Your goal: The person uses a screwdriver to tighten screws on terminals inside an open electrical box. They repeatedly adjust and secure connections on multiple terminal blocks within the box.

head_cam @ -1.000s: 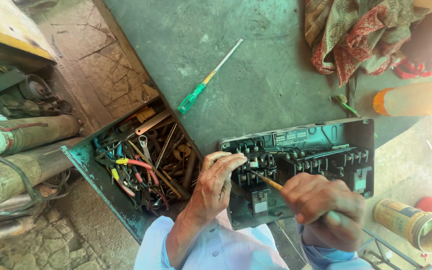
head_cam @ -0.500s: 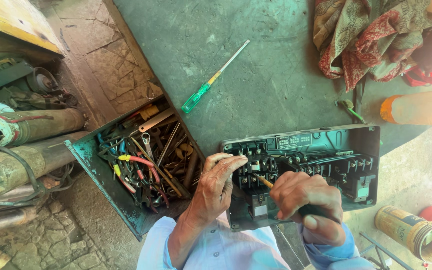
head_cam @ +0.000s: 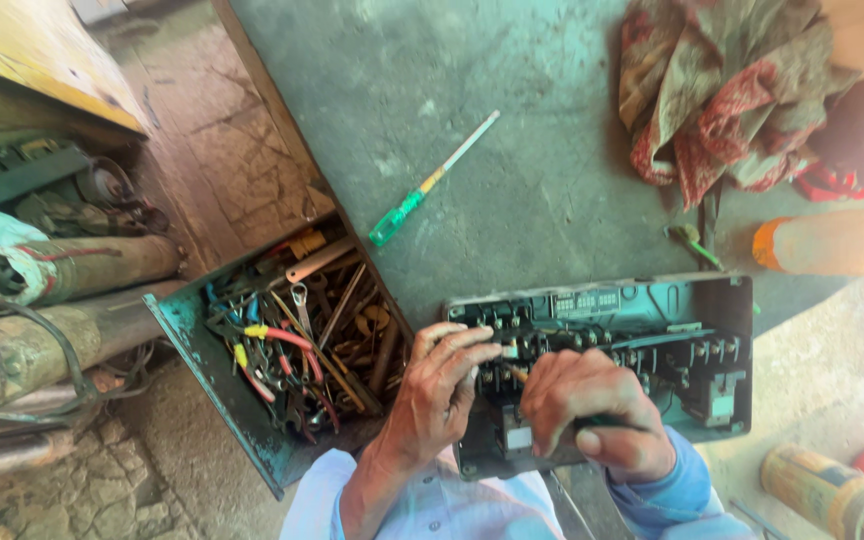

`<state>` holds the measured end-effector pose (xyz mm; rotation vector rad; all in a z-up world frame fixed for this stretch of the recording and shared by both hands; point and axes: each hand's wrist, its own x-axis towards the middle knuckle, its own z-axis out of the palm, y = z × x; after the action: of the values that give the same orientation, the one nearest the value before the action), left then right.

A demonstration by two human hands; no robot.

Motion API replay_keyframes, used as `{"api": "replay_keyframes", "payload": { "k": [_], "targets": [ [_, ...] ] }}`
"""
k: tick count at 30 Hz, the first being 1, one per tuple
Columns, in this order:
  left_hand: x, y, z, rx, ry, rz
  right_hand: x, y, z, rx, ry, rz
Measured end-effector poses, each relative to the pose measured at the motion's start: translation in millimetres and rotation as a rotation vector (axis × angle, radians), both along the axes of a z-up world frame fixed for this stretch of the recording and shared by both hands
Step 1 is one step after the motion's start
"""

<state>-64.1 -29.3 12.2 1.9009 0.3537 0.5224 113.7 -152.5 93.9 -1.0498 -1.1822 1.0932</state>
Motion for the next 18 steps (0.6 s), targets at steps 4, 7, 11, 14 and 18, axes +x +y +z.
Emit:
{"api": "replay_keyframes", "payload": {
  "k": [4,7,11,14,18],
  "targets": [
    [-2,-2,3,-0.014,0.006,-0.027,4,2,4,0.019,-0.092,0.165],
    [5,-5,4,0.043,-0.029,-0.018,6,7,1,0.055,-0.129,0.249],
    [5,-11,-10,0.078,-0.050,0.001,6,7,-12,0.117,-0.088,0.313],
    [4,-15,-22,0.086,-0.043,0.007,-4,0,-16,0.111,-0.106,0.182],
    [8,-23,-38,0.089,-0.042,0.051,-5,-4,-24,0.076,-0.174,0.101]
  ]
}}
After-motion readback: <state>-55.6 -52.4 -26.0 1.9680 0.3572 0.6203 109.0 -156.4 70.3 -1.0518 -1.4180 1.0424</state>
